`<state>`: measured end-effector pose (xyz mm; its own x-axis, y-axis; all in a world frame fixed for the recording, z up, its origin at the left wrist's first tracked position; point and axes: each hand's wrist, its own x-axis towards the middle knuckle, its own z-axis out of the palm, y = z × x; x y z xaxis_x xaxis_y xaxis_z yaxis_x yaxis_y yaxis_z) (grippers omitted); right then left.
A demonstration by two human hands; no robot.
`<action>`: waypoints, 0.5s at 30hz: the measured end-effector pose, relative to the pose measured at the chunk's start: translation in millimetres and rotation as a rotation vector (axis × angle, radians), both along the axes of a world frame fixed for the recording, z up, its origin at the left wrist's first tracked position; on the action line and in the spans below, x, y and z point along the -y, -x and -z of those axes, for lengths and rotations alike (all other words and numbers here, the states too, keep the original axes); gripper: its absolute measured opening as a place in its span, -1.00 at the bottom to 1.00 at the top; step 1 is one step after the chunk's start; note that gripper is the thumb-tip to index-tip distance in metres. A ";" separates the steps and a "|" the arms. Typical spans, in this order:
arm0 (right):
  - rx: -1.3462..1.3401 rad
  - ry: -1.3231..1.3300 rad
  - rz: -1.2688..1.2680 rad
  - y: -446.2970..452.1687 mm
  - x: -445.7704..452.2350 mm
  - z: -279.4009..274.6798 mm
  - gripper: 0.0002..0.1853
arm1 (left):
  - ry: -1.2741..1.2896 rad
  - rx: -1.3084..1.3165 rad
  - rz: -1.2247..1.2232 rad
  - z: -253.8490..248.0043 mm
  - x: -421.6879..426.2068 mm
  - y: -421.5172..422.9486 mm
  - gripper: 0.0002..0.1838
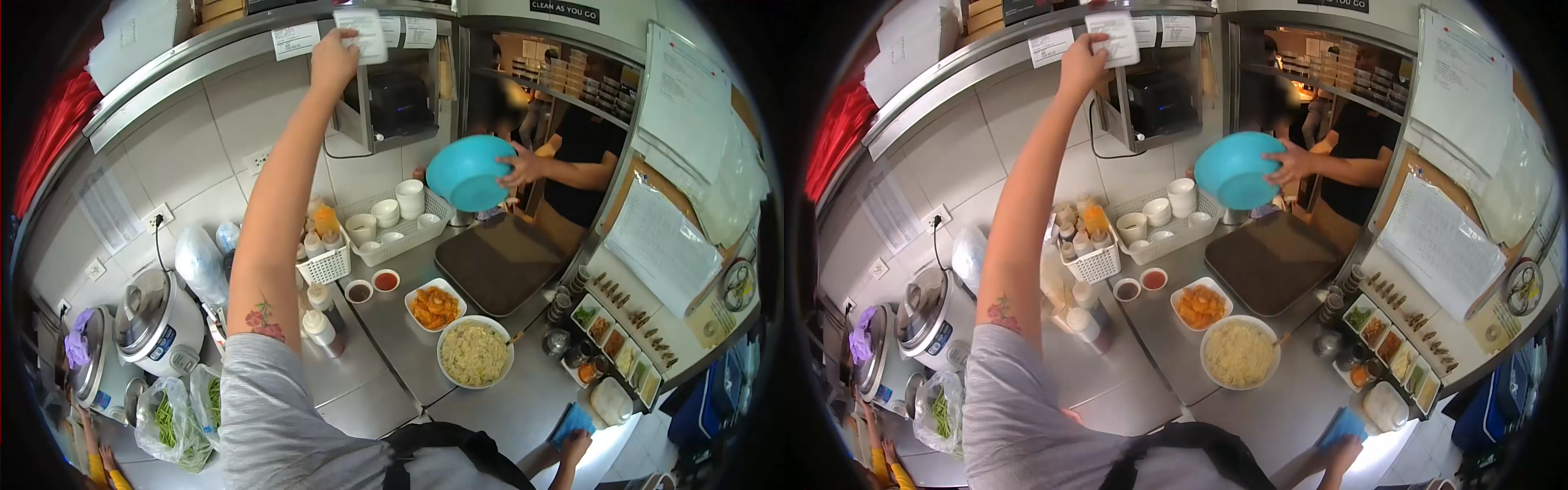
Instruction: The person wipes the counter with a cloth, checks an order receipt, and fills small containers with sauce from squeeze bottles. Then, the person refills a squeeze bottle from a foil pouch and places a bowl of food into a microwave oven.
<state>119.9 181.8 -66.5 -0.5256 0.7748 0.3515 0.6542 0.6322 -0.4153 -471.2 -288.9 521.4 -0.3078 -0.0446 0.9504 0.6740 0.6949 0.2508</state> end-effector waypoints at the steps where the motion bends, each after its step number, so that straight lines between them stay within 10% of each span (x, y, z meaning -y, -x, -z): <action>1: 0.004 0.017 -0.022 -0.1 3.5 -4.5 -0.80 | 0.036 0.031 -0.072 -1.8 4.6 3.6 -0.69; 11: 0.028 0.067 -0.011 -10.5 27.4 -13.6 -0.45 | -0.110 0.174 -0.184 -27.5 8.3 18.4 -0.51; 15: 0.111 -0.099 -0.095 -18.2 20.9 1.8 -0.27 | 0.038 -0.011 -0.430 65.7 -12.9 -52.0 -0.41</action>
